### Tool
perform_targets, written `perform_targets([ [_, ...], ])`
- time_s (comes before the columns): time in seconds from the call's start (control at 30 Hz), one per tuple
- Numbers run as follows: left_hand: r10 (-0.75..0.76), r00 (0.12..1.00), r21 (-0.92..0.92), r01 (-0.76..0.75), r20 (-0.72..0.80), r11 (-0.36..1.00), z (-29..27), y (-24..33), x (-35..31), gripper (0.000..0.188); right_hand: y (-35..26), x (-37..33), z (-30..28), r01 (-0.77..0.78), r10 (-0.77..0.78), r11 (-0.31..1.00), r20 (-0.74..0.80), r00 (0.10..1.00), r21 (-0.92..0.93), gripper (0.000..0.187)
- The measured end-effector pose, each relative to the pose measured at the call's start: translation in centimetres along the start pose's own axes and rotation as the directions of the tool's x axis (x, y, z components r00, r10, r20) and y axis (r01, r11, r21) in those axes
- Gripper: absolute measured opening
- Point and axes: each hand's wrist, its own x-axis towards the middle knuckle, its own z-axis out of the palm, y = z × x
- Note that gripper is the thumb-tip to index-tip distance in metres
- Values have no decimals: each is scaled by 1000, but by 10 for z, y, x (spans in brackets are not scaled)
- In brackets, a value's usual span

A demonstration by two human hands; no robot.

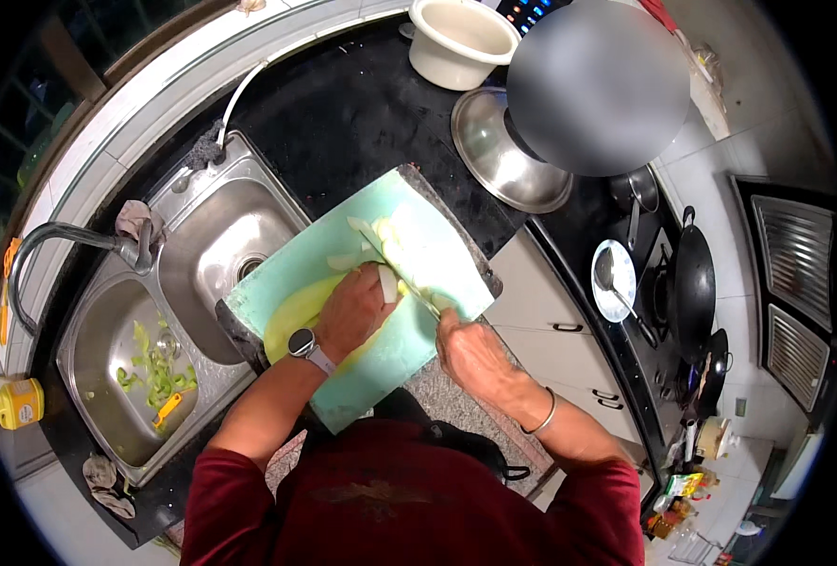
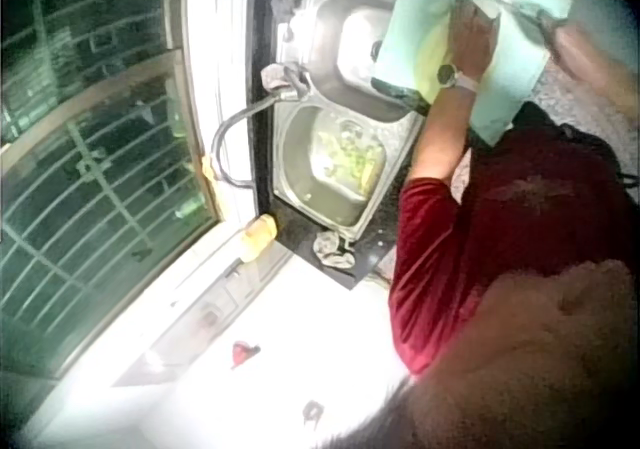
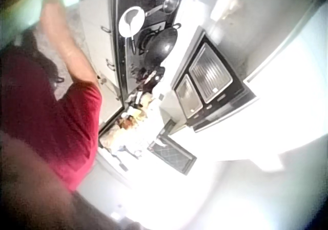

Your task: The person takes a bowl of meat from the refrigerator, puts the meat into a wok with a spatula, washes a large squash in a sink, and then slices the squash on a cutting board using a cleaver.

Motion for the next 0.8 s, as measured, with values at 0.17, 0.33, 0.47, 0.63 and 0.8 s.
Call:
perform_targets([
  [0.17, 52, 998, -23, -53, -26, 998, -2, 4, 7, 24, 11, 24, 37, 47, -53, 998, -175, 983, -34, 19],
  [0.33, 15, 1000, -1, -15, -23, 1000, 2, -1, 0, 24, 2, 3, 2, 0, 1, 999, -28, 1000, 35, 16],
  [0.47, 62, 997, -18, -63, -53, 998, 0, 1, 4, 24, 4, 7, 17, -48, 48, 999, 1, 999, 22, 15],
  [0.63, 62, 997, -35, -63, -45, 997, 0, 1, 3, 21, 12, 17, 37, -3, 4, 1000, -76, 997, 21, 17],
  [0.8, 16, 999, -16, -17, -32, 1000, 0, -3, -1, 18, -5, 0, -1, -24, 23, 999, 20, 1000, 30, 17],
])
